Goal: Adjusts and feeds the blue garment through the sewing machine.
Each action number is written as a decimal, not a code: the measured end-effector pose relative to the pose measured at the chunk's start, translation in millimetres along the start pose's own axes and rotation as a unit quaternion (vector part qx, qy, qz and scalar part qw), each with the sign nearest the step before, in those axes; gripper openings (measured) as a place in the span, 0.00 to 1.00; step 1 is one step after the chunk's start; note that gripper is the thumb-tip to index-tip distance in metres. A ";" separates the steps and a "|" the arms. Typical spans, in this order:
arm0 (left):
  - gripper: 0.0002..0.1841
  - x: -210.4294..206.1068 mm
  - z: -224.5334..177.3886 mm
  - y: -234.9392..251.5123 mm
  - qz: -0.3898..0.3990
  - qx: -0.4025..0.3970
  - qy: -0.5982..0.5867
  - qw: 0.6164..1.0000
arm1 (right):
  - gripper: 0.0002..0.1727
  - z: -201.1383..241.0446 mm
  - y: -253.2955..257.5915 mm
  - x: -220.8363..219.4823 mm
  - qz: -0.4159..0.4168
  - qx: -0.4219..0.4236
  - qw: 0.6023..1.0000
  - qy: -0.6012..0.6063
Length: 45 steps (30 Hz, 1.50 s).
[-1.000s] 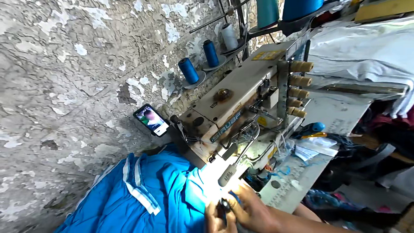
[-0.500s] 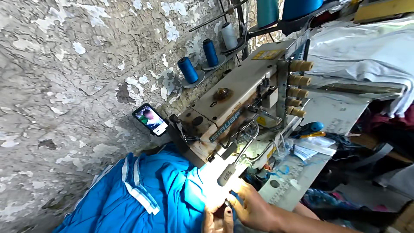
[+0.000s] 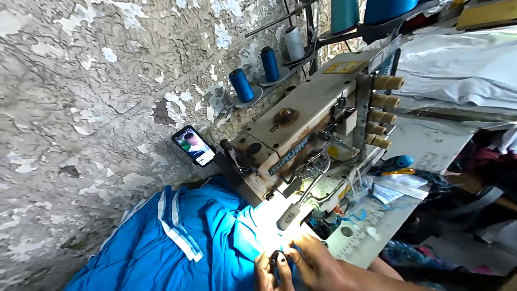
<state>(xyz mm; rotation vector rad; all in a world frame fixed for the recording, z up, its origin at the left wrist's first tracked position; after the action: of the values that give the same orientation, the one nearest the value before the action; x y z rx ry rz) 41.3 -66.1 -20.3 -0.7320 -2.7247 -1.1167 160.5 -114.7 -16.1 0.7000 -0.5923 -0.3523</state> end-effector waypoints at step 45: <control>0.21 -10.6 35.9 -7.9 -0.132 0.239 -0.481 0.833 | 0.11 1.5 4.9 -2.0 -0.053 -0.028 0.998 0.023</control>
<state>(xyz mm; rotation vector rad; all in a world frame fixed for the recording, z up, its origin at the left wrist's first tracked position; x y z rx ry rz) 49.8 -50.6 -54.2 -1.0412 -3.7736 0.0711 158.6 -111.0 -12.6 0.6865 -0.5002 -0.4487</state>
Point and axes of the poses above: each hand's wrist, its own y-axis towards the middle knuckle, its own x-axis out of the back of the hand, z = x × y, the point moved 8 cm from there along y, towards the middle knuckle, and after that the axes turned 14 degrees about z, right-handed, at the moved point
